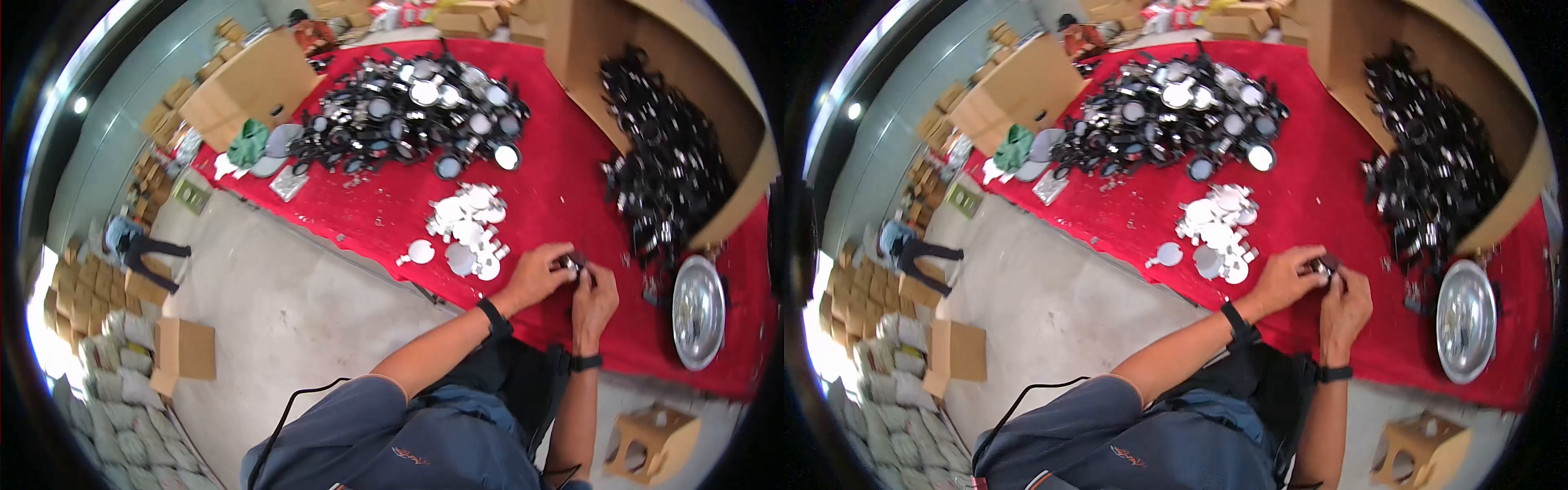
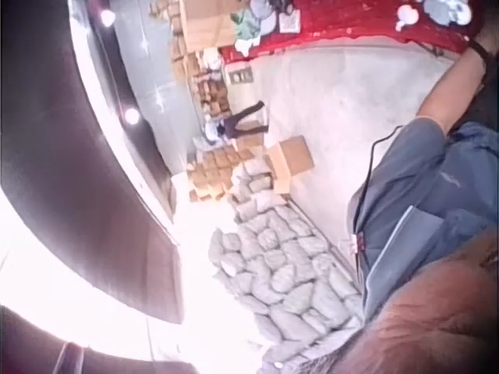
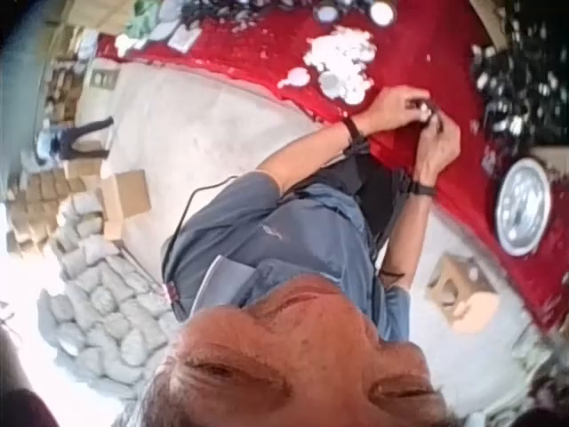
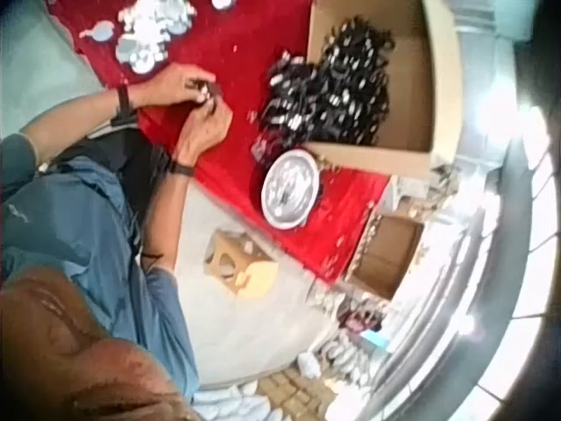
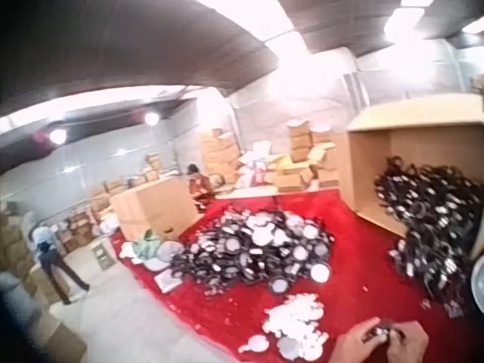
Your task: The person is assembling circular electronic lighting components by attaching metal plates and screws.
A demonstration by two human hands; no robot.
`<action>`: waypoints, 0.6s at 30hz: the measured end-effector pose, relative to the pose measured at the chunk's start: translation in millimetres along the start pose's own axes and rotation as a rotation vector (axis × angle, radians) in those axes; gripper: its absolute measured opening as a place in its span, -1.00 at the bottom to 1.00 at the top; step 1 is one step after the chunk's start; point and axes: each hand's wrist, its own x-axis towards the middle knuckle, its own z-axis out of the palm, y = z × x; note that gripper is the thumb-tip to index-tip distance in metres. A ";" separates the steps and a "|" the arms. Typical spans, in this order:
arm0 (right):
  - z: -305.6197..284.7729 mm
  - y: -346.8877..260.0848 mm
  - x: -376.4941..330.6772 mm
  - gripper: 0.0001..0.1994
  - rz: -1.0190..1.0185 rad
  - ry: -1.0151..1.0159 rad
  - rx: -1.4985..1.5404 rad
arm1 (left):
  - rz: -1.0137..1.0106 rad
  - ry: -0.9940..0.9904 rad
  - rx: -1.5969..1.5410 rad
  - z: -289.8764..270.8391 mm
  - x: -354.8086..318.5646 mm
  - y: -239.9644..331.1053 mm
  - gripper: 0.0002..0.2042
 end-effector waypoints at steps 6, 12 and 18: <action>-6.7 5.9 -9.0 -0.84 0.030 0.026 -0.045 | 0.041 -0.034 0.126 -2.6 -1.8 14.5 -0.46; -3.0 -10.3 -1.6 -0.81 0.095 -0.033 -0.064 | 0.024 0.004 0.022 -5.6 -5.8 5.4 -0.43; 1.9 6.5 -10.6 -0.82 0.012 0.043 -0.048 | 0.090 -0.022 0.174 -5.0 -3.8 11.9 -0.43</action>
